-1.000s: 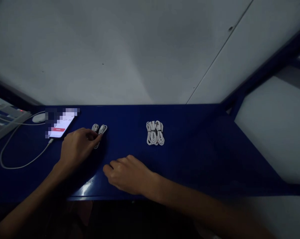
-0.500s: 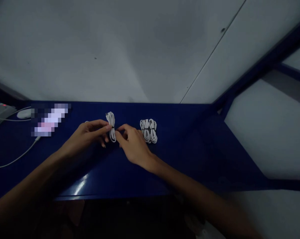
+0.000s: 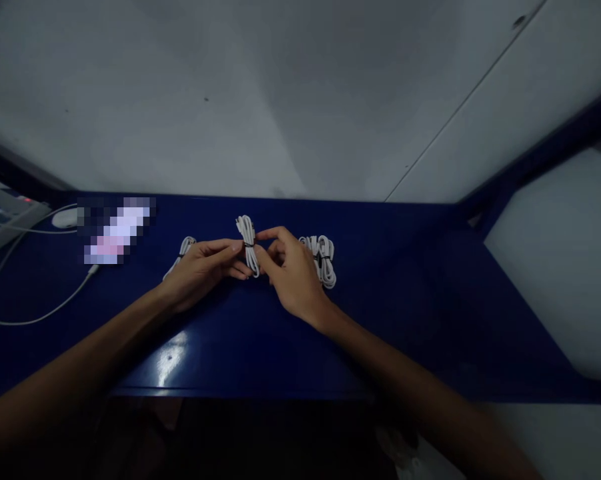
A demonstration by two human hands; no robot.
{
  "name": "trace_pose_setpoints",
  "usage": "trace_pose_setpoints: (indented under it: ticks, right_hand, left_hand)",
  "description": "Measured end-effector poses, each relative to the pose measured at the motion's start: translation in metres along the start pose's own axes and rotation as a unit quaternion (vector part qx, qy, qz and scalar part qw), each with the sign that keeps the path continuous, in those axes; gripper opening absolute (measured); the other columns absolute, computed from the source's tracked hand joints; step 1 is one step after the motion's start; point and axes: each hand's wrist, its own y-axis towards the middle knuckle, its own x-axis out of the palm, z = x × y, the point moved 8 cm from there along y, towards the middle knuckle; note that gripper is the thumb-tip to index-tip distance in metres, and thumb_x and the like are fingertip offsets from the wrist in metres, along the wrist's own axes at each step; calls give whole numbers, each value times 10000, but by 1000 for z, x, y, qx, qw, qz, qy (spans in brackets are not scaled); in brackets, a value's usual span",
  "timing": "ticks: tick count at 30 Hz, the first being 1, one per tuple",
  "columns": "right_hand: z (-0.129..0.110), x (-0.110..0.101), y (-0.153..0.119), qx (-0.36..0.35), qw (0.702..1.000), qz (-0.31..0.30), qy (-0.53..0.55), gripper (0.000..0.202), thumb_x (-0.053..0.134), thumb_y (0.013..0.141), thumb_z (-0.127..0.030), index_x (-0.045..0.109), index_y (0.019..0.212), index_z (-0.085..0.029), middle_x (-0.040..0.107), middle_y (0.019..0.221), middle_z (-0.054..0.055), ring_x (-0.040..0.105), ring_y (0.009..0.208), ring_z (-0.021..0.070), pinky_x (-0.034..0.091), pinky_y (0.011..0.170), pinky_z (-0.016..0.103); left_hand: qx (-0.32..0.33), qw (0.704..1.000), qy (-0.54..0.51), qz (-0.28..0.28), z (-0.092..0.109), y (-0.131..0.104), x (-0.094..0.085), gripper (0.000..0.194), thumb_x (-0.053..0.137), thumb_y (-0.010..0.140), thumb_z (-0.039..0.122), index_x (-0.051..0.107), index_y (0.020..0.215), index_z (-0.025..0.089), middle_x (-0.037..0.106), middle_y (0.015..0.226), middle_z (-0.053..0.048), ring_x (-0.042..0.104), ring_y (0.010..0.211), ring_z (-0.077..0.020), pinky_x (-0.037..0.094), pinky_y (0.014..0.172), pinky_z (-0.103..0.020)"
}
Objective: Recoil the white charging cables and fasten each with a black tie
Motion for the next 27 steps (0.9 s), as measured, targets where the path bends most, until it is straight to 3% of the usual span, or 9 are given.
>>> trace_pose_setpoints:
  ticks: [6,13,17,22,27]
  right_hand:
    - [-2,-5,-11,-35,996,68,-55,98,663,1061,-287,667,1130,-218,626,730,-46,605,592,131,454,562,297]
    - [-11,-2,-20,-110,988,47,-103,55,644,1090,-256,677,1099,-214,715,877,-6,676,729,148,529,651,306]
    - [-17,0,-26,-139,981,36,-131,115,598,1107,-200,706,1075,-217,745,980,21,692,820,163,560,724,322]
    - [-13,1,-30,-128,987,39,-93,111,737,1057,-306,728,1129,-222,734,1039,41,724,871,181,596,692,312]
    - [0,5,-27,-60,997,12,-36,118,768,1033,-338,733,1048,-227,757,981,32,736,855,186,596,692,318]
  left_hand:
    - [0,1000,-14,11,-8,5,-4,311,919,889,297,812,1126,126,843,881,-91,818,759,-170,677,756,-258]
    - [52,996,67,11,1,0,3,266,946,846,253,856,1066,134,781,807,-39,753,671,-147,636,668,-256]
    - [114,986,121,30,8,-7,6,250,974,801,242,876,1022,174,737,867,-20,717,755,-140,620,758,-275]
    - [186,966,173,53,10,-12,3,251,976,807,278,882,1034,228,747,1043,-45,725,926,-182,608,859,-312]
    - [189,957,217,32,10,-14,1,292,955,845,294,883,1121,231,778,968,-47,751,868,-183,622,814,-299]
